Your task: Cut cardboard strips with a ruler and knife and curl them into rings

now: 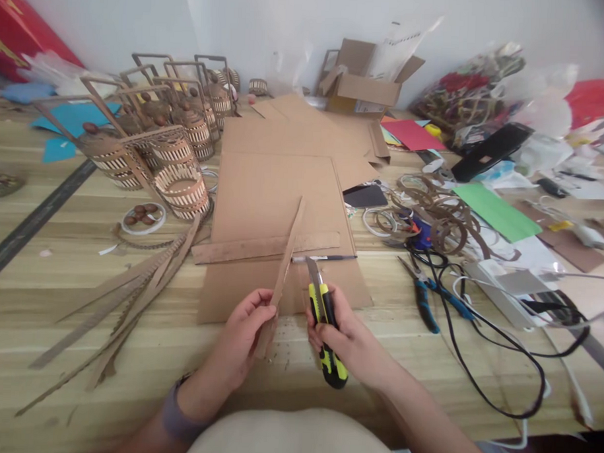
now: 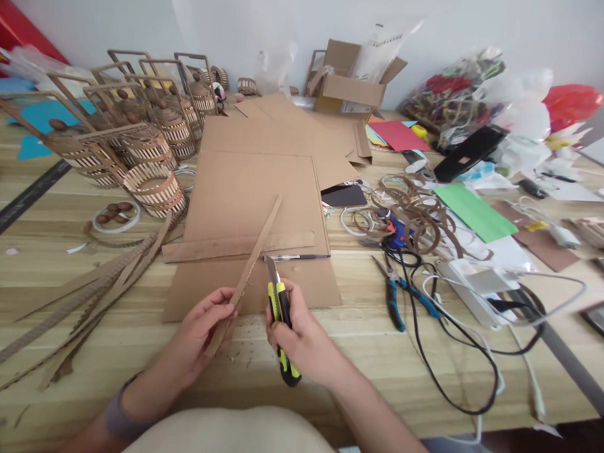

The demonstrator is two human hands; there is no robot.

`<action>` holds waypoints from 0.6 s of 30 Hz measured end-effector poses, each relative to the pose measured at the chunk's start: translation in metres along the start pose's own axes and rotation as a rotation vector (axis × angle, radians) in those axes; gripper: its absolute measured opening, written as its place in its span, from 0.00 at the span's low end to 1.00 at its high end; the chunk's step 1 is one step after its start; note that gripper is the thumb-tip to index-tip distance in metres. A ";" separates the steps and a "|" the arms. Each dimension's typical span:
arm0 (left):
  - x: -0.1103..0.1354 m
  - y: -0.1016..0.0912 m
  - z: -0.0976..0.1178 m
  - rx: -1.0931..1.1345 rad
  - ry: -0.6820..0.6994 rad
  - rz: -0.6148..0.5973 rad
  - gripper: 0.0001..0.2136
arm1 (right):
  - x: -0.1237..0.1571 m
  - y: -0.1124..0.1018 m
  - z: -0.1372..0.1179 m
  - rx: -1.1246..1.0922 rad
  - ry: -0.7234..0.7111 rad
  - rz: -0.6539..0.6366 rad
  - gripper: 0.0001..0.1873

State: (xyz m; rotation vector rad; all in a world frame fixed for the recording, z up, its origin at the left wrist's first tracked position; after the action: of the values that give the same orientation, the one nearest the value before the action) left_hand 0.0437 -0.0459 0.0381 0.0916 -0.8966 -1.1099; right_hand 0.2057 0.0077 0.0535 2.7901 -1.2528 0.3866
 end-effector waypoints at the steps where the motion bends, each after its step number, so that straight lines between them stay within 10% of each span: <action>1: 0.000 0.000 0.000 0.012 -0.005 -0.002 0.15 | 0.000 -0.001 0.000 0.125 -0.024 0.015 0.25; 7: -0.001 -0.001 -0.002 0.001 0.006 -0.033 0.18 | 0.002 0.002 -0.001 0.827 -0.248 0.074 0.21; 18: -0.003 -0.002 -0.004 -0.071 0.091 -0.121 0.16 | -0.006 -0.004 0.002 1.275 -0.335 0.140 0.21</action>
State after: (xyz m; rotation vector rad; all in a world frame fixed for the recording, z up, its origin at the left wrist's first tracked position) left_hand 0.0444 -0.0461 0.0322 0.1384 -0.7777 -1.2390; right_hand 0.2050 0.0143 0.0503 3.9094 -1.6726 1.0818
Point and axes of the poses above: each hand's wrist, its own x-axis away from the middle knuckle, its own y-axis out of the palm, z = x × y, the point moved 2 cm from there along -x, towards the middle knuckle, and after that the axes turned 7 degrees about x, right-handed, at the moved point
